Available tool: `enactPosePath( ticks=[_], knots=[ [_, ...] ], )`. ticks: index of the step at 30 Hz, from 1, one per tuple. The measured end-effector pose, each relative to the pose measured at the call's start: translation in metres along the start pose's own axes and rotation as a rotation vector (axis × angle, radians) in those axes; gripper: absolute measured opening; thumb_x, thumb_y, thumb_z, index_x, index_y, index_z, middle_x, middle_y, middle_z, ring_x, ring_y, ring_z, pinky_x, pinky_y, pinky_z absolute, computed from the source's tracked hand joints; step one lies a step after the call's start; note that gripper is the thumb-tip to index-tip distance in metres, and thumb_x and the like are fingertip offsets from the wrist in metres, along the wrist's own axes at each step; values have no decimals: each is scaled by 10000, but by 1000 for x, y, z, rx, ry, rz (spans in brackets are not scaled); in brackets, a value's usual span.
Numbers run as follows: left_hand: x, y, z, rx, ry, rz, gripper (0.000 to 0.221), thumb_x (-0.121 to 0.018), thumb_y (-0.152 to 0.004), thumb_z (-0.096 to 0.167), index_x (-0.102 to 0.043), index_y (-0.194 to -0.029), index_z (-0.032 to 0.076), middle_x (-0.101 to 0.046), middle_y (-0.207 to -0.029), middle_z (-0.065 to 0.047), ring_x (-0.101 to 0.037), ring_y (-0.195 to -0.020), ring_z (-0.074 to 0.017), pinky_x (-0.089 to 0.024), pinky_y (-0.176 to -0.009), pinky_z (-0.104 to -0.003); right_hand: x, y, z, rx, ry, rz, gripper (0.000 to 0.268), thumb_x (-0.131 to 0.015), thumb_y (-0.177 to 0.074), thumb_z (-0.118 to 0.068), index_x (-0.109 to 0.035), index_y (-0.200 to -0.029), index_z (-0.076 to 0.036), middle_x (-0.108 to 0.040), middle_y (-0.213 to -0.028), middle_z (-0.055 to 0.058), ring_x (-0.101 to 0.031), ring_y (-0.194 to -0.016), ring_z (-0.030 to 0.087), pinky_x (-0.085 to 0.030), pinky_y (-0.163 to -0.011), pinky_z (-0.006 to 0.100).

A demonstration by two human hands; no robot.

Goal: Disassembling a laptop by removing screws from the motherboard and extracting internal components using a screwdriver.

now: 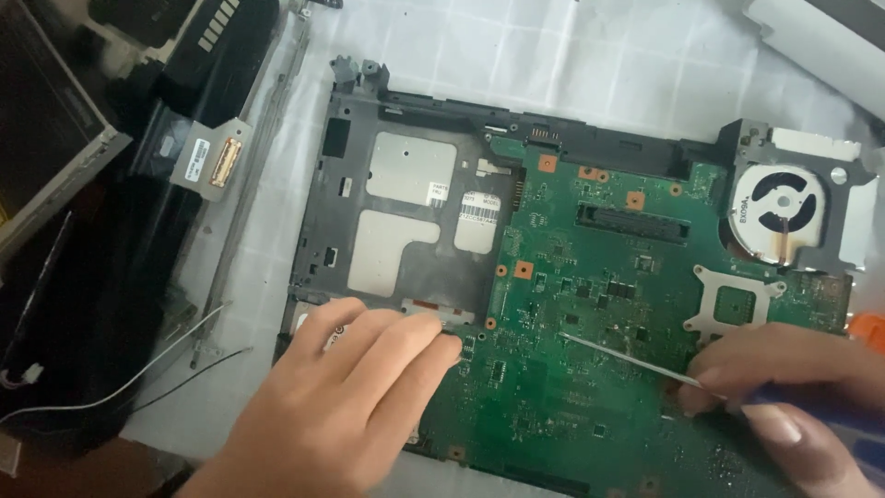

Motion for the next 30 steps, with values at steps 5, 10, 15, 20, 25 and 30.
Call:
enactPosePath(
  ticks=[5, 10, 15, 20, 25, 30],
  knots=[
    [1, 3, -3, 64, 96, 69, 116, -644, -990, 45, -750, -1038, 49, -687, -986, -85, -682, -847, -215, -500, -791, -443, -3, 2, 1, -7, -10, 29, 288, -501, -923, -286, -724, -1031, -137, -861, -824, -4, -848, -760, 112, -696, -741, 251],
    [7, -2, -9, 84, 205, 82, 216, -518, -1022, 54, -732, -1026, 26, -695, -998, -95, -693, -884, -225, -485, -787, -396, 7, 0, 26, 92, 11, -65, 292, -529, -907, -292, -733, -1073, -165, -892, -897, -36, -887, -821, 87, -716, -786, 236],
    [18, -9, -8, 145, 394, -15, 978, 69, -1154, 602, -718, -1054, 31, -724, -1037, -121, -728, -917, -251, -460, -843, -411, 14, -5, 35, 60, 4, -6, 283, -516, -913, -293, -727, -1036, -150, -872, -845, -24, -865, -797, 103, -699, -798, 259],
    [16, -13, -8, 77, 352, -23, 501, -272, -1106, 311, -678, -1016, 33, -724, -904, -101, -715, -857, -237, -497, -851, -416, 24, -13, 67, 329, -42, -394, 349, -603, -910, -331, -703, -1209, -183, -924, -1071, -36, -927, -995, 81, -747, -895, 244],
    [14, -15, -9, 33, 290, -25, 287, -399, -1078, 128, -668, -1028, 42, -707, -869, -67, -679, -799, -209, -486, -825, -416, -3, 2, 6, -12, -8, 59, 289, -517, -906, -305, -721, -1001, -125, -854, -803, 17, -837, -765, 130, -676, -802, 272],
    [11, -12, -8, -11, 229, -25, 176, -501, -1058, 53, -676, -1049, 42, -718, -877, -60, -677, -797, -199, -487, -825, -414, 14, -7, 40, 242, -46, -293, 326, -566, -925, -334, -735, -1162, -186, -938, -969, -43, -932, -926, 73, -742, -867, 228]
  ],
)
Point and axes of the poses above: each hand's wrist, its own y-axis away from the middle knuckle, its own x-axis out of the back of the hand, z = x × y, the point moved 3 cm from there along -y, towards the middle knuckle
